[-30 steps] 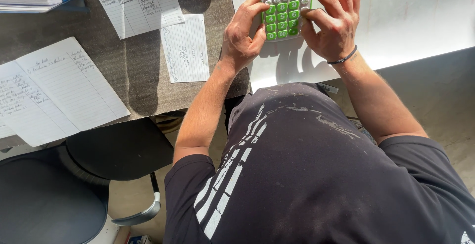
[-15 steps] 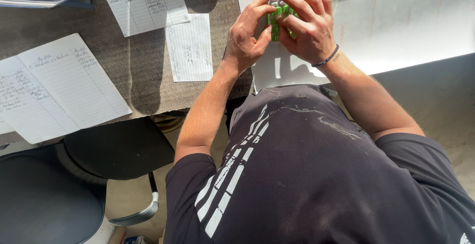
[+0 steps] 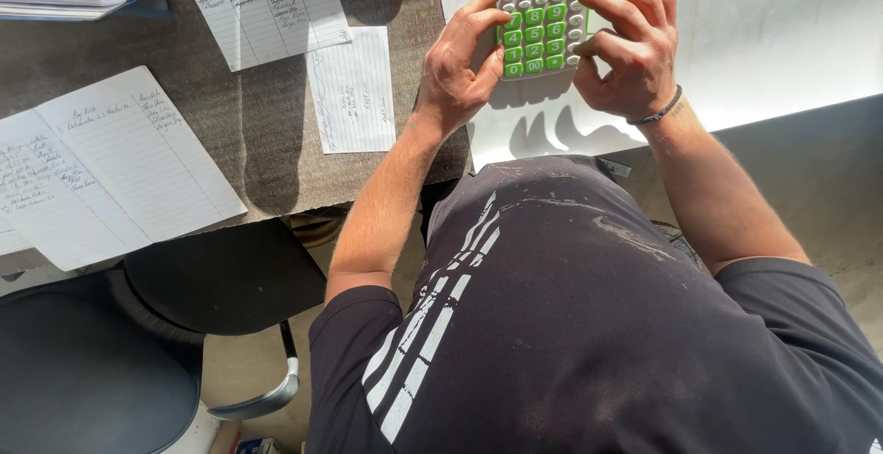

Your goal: Measuring and calculating dimensions for insulation material used in a motor stator on a workshop bench.

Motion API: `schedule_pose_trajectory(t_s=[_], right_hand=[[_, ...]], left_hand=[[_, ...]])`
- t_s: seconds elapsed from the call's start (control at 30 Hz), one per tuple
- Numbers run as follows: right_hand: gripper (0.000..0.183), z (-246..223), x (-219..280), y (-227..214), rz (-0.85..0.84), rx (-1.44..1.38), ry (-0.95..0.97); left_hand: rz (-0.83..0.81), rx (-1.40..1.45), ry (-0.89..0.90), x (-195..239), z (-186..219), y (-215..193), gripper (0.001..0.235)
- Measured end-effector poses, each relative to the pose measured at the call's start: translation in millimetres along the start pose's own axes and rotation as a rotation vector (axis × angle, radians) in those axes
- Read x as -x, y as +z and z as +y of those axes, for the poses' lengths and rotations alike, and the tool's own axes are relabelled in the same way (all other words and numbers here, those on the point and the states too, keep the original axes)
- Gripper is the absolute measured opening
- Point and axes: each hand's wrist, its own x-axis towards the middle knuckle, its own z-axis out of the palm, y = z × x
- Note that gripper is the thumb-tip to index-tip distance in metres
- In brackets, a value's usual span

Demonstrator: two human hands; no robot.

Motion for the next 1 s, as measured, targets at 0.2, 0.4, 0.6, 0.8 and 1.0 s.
schedule_pose_trajectory(t_s=[0.2,0.4,0.6,0.8,1.0], right_hand=[[0.012,4.1,19.0,-3.2,-0.024,-0.038,-0.028],[0.011,7.0,24.5,2.4,0.0,-0.037,-0.045],[0.013,12.8,25.8,6.5,-0.039,-0.01,-0.014],[0.012,27.7,38.5,10.8,0.067,-0.124,0.147],[0.06,20.3,36.2,8.7,0.039,-0.057,0.112]], left_hand=[[-0.005,-0.033,0.013,-1.2,-1.0,2.5,0.039],[0.004,-0.064,0.019,0.0,-3.0,4.8,0.038],[0.005,-0.077,0.017,1.3,-8.6,7.1,0.039],[0.013,-0.069,0.024,2.1,-7.6,9.3,0.041],[0.012,-0.067,0.026,3.6,1.8,9.3,0.046]])
